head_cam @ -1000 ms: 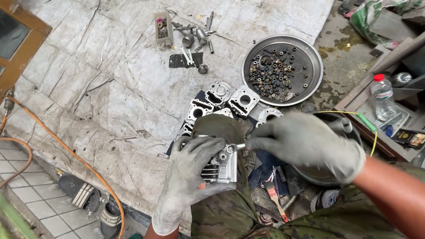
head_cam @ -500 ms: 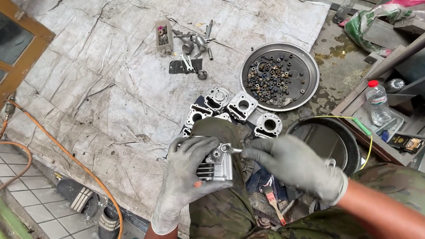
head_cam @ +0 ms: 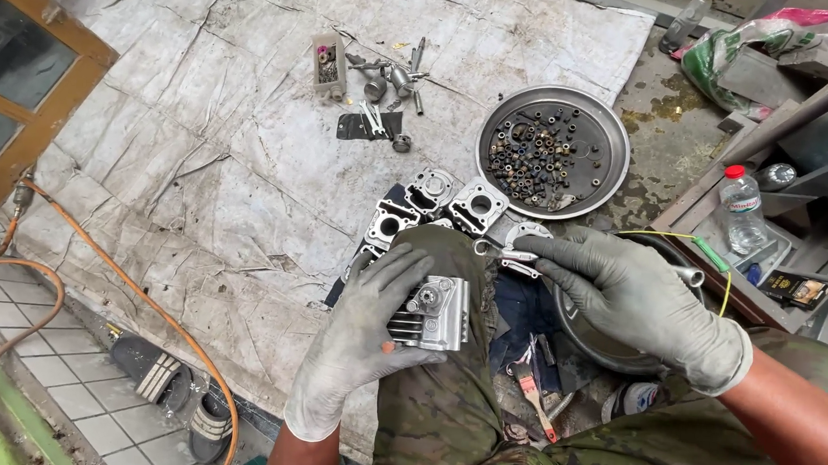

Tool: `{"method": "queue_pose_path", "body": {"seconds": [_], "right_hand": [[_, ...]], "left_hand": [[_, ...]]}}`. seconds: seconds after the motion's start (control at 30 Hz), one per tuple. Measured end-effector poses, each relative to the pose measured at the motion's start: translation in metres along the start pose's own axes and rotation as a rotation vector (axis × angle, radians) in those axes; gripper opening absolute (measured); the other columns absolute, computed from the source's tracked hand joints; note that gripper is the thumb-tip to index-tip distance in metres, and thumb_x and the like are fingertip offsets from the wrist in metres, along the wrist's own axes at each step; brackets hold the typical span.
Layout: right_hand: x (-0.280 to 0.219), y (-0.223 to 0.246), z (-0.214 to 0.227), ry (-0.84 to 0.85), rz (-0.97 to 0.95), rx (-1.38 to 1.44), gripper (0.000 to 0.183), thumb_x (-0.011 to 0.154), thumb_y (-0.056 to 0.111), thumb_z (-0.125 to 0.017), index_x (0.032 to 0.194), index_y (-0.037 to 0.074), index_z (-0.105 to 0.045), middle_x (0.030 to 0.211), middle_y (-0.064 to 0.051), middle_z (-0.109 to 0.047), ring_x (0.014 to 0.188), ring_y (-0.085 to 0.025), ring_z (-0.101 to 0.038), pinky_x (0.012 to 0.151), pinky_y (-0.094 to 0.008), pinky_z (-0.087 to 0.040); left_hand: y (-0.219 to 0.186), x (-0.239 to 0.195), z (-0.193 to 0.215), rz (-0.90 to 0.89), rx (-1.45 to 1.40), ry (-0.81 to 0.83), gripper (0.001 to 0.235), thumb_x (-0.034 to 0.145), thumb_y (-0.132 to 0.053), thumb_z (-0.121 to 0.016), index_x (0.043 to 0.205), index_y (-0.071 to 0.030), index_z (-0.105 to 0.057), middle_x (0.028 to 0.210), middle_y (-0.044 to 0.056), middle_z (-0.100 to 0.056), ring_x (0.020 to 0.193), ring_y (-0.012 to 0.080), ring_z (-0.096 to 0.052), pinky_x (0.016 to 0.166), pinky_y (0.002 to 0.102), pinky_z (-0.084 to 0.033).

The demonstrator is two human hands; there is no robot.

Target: Assembling motorcycle engine components by tightening bolts on a cylinder head using a wrench.

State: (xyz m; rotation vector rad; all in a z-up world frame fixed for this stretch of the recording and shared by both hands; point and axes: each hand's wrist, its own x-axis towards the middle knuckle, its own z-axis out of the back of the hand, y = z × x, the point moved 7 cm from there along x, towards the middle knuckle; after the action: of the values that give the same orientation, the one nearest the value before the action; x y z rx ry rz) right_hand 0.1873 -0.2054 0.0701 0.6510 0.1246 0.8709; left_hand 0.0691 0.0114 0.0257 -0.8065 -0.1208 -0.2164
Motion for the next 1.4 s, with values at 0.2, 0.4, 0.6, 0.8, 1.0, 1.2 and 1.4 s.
{"method": "queue_pose_path", "body": {"seconds": [0.2,0.4,0.6,0.8,1.0,1.2,1.4], "right_hand": [[0.009,0.006,-0.004,0.08,0.005,-0.087,0.021,0.09,0.031,-0.066,0.104,0.019,-0.077,0.085,0.002,-0.08,0.062,-0.023,-0.074,0.054,-0.035,-0.057],[0.021,0.023,-0.012,0.178,0.121,-0.171,0.024,0.09,0.04,-0.067,0.103,0.023,-0.077,0.081,0.001,-0.074,0.058,-0.023,-0.069,0.053,-0.036,-0.056],[0.029,0.027,-0.004,0.099,0.158,-0.153,0.024,0.088,0.038,-0.069,0.104,0.022,-0.078,0.083,0.002,-0.075,0.055,-0.023,-0.068,0.047,-0.035,-0.053],[0.041,0.018,-0.016,0.247,0.128,-0.205,0.025,0.087,0.041,-0.07,0.104,0.026,-0.08,0.079,0.003,-0.076,0.058,-0.023,-0.07,0.053,-0.036,-0.057],[0.079,0.027,-0.017,0.668,-0.063,-0.425,0.031,0.091,0.058,-0.064,0.099,0.032,-0.08,0.091,0.009,-0.08,0.077,-0.013,-0.078,0.077,-0.031,-0.066],[0.097,0.031,-0.02,0.814,-0.122,-0.429,0.03,0.085,0.053,-0.072,0.106,0.032,-0.079,0.086,0.007,-0.08,0.077,-0.021,-0.073,0.079,-0.037,-0.058],[0.078,0.028,-0.027,0.871,-0.195,-0.433,0.029,0.093,0.051,-0.063,0.117,0.039,-0.075,0.092,0.01,-0.081,0.08,-0.015,-0.077,0.085,-0.035,-0.063]], "left_hand": [[-0.005,0.002,-0.003,-0.034,0.203,-0.044,0.1,0.053,-0.046,-0.095,0.14,-0.012,-0.057,0.146,0.008,-0.057,0.143,0.0303,-0.047,0.115,0.051,-0.035],[-0.001,0.0,-0.005,0.003,0.211,-0.042,0.101,0.052,-0.045,-0.096,0.139,-0.01,-0.058,0.137,0.007,-0.063,0.137,0.0276,-0.051,0.109,0.054,-0.036],[0.0,0.0,-0.003,0.003,0.198,-0.074,0.095,0.053,-0.044,-0.093,0.136,-0.009,-0.06,0.133,0.006,-0.066,0.135,0.0278,-0.053,0.106,0.051,-0.039],[0.004,-0.003,-0.011,0.025,0.213,-0.016,0.098,0.061,-0.05,-0.092,0.143,-0.012,-0.054,0.141,0.007,-0.06,0.142,0.0285,-0.045,0.111,0.058,-0.031],[0.001,-0.001,-0.018,-0.028,0.327,0.016,0.108,0.053,-0.051,-0.099,0.144,-0.014,-0.053,0.141,0.006,-0.059,0.139,0.026,-0.046,0.109,0.056,-0.032],[-0.002,-0.001,-0.018,-0.018,0.366,0.053,0.108,0.051,-0.044,-0.096,0.145,-0.014,-0.051,0.14,0.008,-0.058,0.142,0.0284,-0.043,0.114,0.062,-0.027],[0.002,-0.005,-0.019,0.004,0.334,0.011,0.105,0.054,-0.045,-0.097,0.144,-0.013,-0.053,0.142,0.008,-0.058,0.142,0.028,-0.044,0.113,0.062,-0.026]]}}
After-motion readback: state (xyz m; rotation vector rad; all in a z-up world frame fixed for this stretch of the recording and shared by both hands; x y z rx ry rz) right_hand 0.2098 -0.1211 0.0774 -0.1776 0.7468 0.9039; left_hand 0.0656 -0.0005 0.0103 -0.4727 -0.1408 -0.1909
